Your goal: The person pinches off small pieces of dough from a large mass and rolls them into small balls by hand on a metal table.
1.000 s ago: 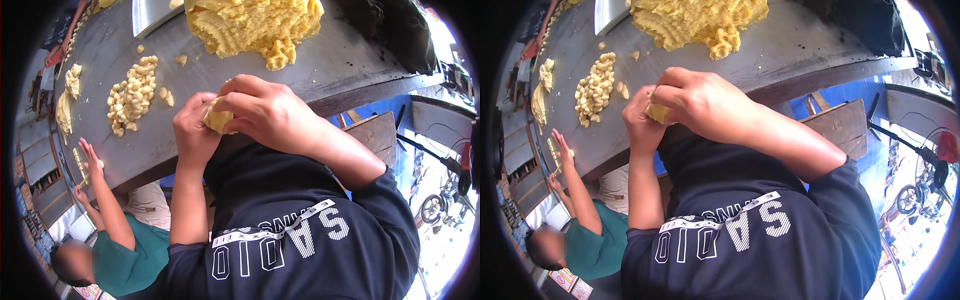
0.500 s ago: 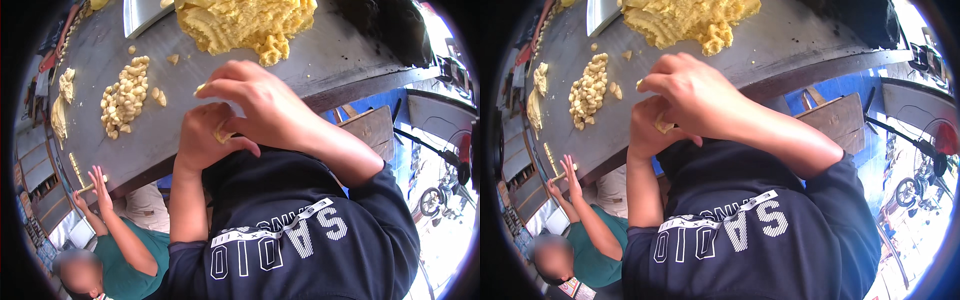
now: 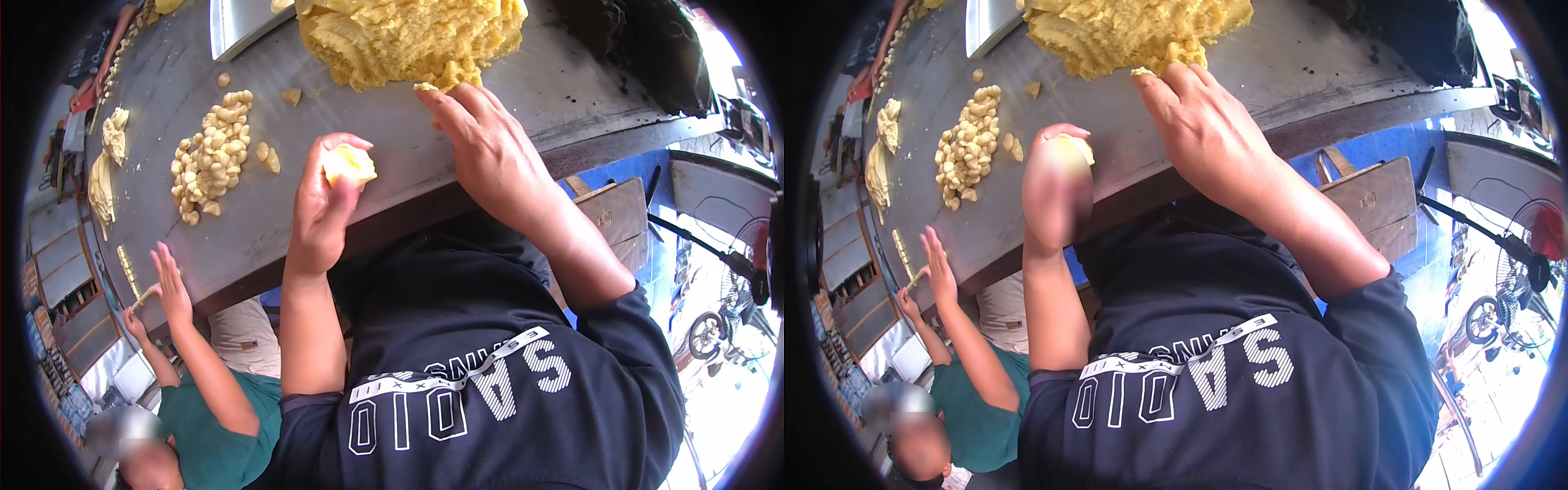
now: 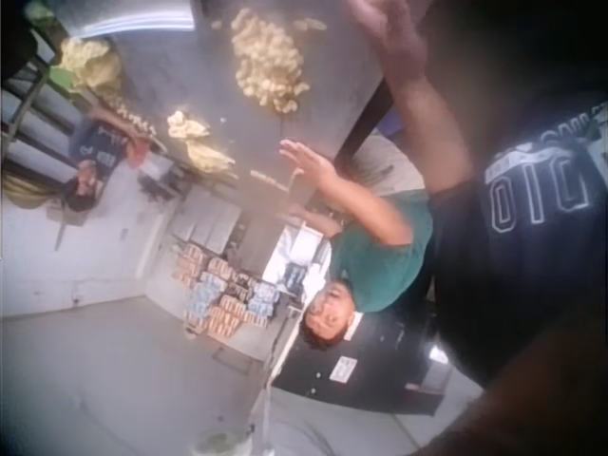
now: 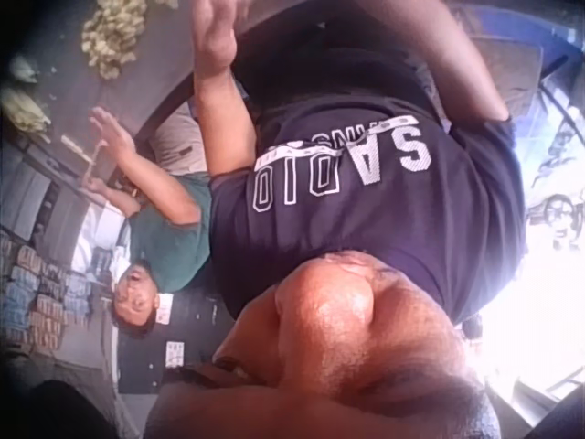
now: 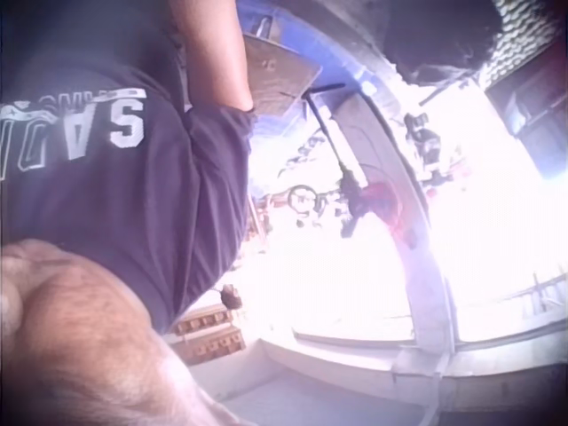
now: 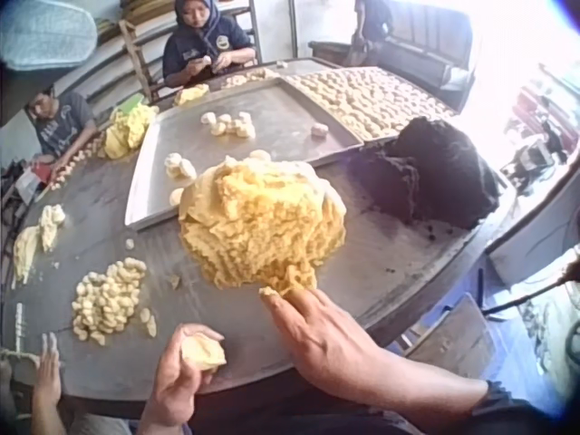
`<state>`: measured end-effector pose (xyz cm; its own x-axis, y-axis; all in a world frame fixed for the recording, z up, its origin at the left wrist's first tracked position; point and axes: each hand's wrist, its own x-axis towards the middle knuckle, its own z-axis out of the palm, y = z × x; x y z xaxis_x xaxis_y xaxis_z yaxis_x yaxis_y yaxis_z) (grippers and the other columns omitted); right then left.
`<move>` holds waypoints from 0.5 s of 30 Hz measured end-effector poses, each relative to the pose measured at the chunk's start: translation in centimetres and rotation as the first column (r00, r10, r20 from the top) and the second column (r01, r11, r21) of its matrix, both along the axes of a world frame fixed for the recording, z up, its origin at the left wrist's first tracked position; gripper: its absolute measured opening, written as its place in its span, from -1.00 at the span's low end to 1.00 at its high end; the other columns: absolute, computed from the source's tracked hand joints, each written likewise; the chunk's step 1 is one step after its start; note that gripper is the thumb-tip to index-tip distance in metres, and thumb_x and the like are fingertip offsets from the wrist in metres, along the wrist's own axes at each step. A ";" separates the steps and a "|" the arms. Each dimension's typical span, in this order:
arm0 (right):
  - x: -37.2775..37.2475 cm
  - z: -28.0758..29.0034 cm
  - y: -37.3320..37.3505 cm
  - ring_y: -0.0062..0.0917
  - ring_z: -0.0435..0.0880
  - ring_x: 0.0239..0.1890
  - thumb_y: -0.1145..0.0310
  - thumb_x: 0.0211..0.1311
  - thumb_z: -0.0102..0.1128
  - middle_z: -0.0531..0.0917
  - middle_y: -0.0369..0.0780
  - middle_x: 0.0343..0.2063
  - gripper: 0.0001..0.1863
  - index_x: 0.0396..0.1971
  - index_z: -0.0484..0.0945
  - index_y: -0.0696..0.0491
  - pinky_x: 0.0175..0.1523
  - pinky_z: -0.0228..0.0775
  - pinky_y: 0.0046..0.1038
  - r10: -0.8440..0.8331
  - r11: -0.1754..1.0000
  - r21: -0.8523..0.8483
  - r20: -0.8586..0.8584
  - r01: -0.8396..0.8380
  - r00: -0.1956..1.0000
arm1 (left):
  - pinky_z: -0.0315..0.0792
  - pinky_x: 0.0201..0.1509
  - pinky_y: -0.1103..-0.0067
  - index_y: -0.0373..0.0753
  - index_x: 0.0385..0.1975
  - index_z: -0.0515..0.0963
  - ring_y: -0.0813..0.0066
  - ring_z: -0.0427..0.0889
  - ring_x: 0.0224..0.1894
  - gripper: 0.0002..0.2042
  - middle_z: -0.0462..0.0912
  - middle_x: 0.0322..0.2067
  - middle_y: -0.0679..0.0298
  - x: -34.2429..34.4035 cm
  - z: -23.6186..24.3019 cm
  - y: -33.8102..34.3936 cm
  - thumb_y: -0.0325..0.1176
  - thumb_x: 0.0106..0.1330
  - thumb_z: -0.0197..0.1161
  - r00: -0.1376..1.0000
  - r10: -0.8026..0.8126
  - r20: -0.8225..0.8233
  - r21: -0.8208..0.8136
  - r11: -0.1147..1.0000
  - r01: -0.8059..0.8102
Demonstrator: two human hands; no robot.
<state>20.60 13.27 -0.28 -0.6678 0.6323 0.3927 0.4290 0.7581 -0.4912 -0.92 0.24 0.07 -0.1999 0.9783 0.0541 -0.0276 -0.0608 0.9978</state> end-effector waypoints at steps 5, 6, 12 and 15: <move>0.3 -0.6 0.2 -0.12 0.80 -0.06 0.53 0.43 0.41 0.77 -0.12 -0.15 -0.58 0.27 0.72 0.10 0.06 0.70 -0.17 0.107 0.994 0.002 -0.072 -0.107 0.992 | 0.31 -0.30 0.67 -0.26 0.11 0.61 0.69 0.43 -0.40 -0.61 0.58 -0.32 0.35 -0.3 -0.5 -0.2 -0.05 0.89 -0.03 1.000 -0.008 -0.028 -0.026 1.000 0.007; 0.2 -0.4 0.2 -0.12 0.80 -0.06 0.53 0.43 0.41 0.77 -0.12 -0.15 -0.58 0.27 0.72 0.10 0.06 0.70 -0.17 0.107 0.994 0.001 -0.074 -0.107 0.992 | 0.31 -0.30 0.67 -0.26 0.11 0.61 0.69 0.43 -0.40 -0.61 0.58 -0.32 0.35 -0.2 -0.5 -0.1 -0.05 0.89 -0.03 1.000 -0.008 -0.029 -0.027 1.000 0.007; 0.3 1.3 1.1 -0.09 0.83 -0.15 0.46 0.48 0.45 0.84 -0.10 -0.26 -0.77 0.07 0.83 0.10 0.01 0.71 -0.19 0.085 0.981 -0.159 -0.171 -0.113 0.982 | 0.39 -0.26 0.68 -0.23 0.01 0.62 0.72 0.46 -0.40 -0.69 0.61 -0.24 0.36 0.1 0.0 -0.3 -0.09 0.84 0.15 0.999 -0.048 0.023 -0.032 0.998 0.049; 0.1 1.4 1.3 -0.13 0.86 -0.14 0.49 0.48 0.45 0.87 -0.09 -0.20 -0.79 0.04 0.85 0.08 -0.01 0.71 -0.21 0.084 0.983 -0.150 -0.150 -0.106 0.985 | 0.38 -0.26 0.69 -0.22 0.02 0.61 0.76 0.46 -0.38 -0.66 0.62 -0.17 0.41 0.2 -0.1 0.0 -0.10 0.60 0.54 0.996 0.049 0.071 -0.116 0.992 -0.040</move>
